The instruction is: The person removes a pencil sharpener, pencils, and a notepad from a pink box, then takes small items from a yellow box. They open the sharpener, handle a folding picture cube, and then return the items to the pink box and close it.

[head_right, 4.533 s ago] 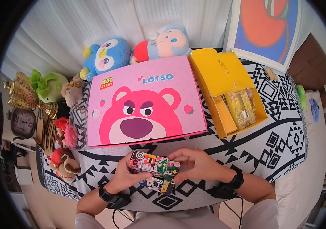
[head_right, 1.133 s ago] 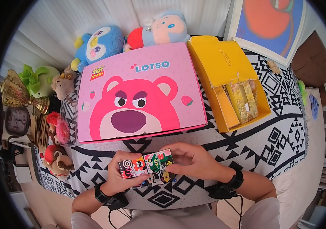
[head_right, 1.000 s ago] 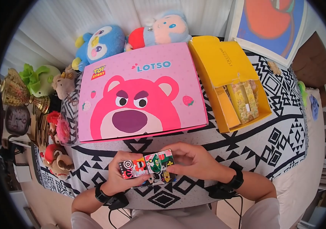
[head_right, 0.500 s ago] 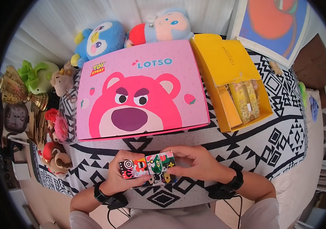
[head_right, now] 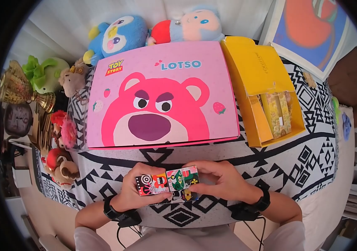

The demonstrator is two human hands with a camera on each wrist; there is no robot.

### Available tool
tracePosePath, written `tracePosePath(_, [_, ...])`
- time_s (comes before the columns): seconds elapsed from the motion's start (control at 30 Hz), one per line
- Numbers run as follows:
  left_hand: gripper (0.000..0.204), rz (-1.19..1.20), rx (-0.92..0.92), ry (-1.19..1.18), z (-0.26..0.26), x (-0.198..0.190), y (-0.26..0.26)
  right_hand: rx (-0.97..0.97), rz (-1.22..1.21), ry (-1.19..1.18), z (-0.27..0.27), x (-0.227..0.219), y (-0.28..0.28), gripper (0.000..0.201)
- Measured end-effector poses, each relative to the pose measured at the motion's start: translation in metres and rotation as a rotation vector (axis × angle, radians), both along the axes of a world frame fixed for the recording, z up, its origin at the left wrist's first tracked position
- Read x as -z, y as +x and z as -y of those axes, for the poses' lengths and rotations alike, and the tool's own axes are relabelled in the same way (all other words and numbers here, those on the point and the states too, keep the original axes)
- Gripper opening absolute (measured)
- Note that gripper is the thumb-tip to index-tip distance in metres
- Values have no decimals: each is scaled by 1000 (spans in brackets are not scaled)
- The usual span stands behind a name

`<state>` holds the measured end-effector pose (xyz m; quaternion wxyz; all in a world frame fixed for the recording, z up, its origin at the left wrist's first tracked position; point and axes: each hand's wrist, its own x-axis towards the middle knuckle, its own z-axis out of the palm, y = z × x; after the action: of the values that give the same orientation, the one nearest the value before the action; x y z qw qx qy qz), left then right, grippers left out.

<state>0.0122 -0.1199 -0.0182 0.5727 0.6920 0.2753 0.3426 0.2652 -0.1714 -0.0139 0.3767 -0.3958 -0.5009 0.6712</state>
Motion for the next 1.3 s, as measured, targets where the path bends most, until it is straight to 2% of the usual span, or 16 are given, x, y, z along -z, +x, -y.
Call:
tracePosePath(0.43, [49, 12, 8, -58, -1, -5, 3, 23, -38, -35, -1, 1, -2, 47])
tracePosePath(0.53, [49, 34, -10, -104, 0, -5, 4, 29, -68, -114, -2, -2, -3, 47])
tracePosePath(0.6, [51, 55, 1, -282, 0, -5, 4, 27, -73, -117, -2, 0, -2, 48])
tracePosePath(0.73, [49, 42, -11, -274, -3, -7, 5, 33, -120, -98, -1, 6, 0, 48])
tracePosePath(0.8, [48, 77, 8, -356, -3, -8, 5, 31, -125, -95, -1, 5, 0, 49])
tracePosePath(0.93, [47, 62, 7, -295, -5, -6, 5, 26, -144, -103, -2, 3, 1, 49])
tracePosePath(1.1, [46, 95, 6, -395, -5, -8, 4, 62, -146, -133, -1, 1, 1, 50])
tracePosePath(1.3, [47, 80, -10, -381, -6, -9, 5, 101, -159, -139, 0, 1, -1, 51])
